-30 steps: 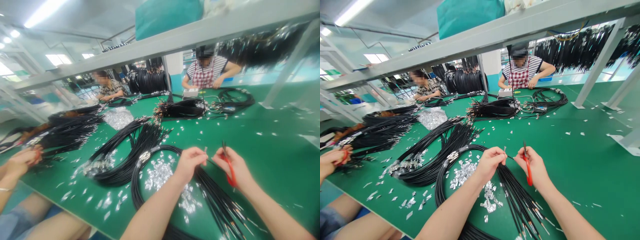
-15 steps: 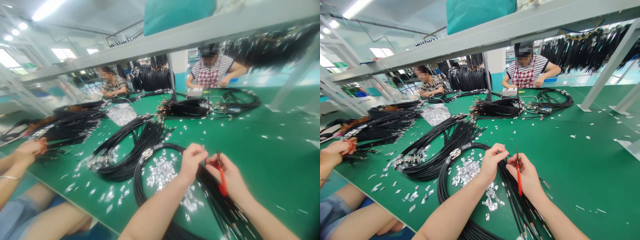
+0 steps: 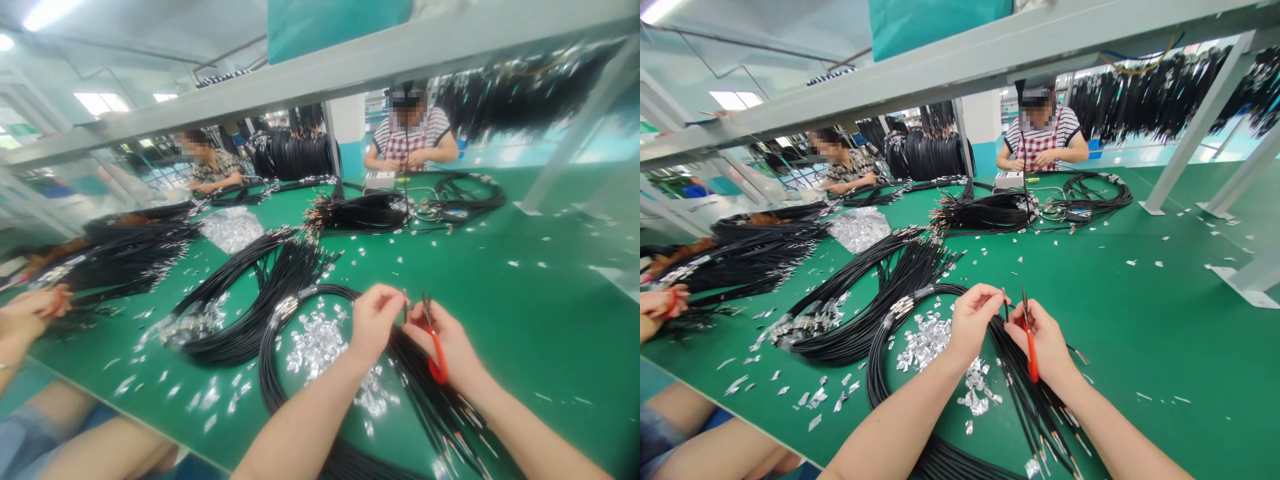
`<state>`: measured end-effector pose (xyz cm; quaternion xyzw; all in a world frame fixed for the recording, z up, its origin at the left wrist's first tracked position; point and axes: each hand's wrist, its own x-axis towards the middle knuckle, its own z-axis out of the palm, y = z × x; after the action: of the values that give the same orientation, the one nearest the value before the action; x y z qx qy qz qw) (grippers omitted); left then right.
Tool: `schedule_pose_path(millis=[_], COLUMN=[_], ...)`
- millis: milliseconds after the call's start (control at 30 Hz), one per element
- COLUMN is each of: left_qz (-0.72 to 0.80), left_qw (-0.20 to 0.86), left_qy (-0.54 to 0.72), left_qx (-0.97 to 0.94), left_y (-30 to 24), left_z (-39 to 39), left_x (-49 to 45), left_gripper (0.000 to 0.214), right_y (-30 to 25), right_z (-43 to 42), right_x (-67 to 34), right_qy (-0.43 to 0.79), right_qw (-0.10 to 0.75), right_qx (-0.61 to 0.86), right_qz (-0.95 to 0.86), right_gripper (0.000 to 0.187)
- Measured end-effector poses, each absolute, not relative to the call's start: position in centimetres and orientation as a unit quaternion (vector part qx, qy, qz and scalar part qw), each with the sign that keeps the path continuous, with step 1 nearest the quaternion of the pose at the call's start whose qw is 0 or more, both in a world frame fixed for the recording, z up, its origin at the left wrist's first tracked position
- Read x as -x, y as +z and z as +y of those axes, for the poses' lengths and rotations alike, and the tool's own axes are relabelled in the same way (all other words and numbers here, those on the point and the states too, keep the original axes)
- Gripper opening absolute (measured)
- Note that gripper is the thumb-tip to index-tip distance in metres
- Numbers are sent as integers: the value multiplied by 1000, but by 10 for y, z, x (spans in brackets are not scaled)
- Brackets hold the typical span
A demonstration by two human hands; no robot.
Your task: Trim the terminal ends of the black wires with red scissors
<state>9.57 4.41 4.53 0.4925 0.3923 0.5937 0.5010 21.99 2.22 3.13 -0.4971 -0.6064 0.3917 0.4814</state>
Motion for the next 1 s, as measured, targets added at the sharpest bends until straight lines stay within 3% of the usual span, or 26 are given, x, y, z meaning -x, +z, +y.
schedule_pose_path(millis=[200,300,533,1000], left_qz=[350,321,338,377], left_qw=[638,681,652,554], left_qy=[551,542,577,605], left_qx=[-408,-374,-358,-429], left_y=[50,52,50,46], left_z=[43,45,43,43], left_x=[-101,-101,-100,-99], left_gripper=[9,9,11,11], right_y=[24,36,68,67], right_z=[27,25,11,3], right_x=[-227,-233,-233,-231], right_qy=[405,421,465,536], right_qw=[493,436,275,279], right_qx=[505,505,500,515], right_qz=[-582,-614,-677,-608], right_gripper=[22,20,33,32])
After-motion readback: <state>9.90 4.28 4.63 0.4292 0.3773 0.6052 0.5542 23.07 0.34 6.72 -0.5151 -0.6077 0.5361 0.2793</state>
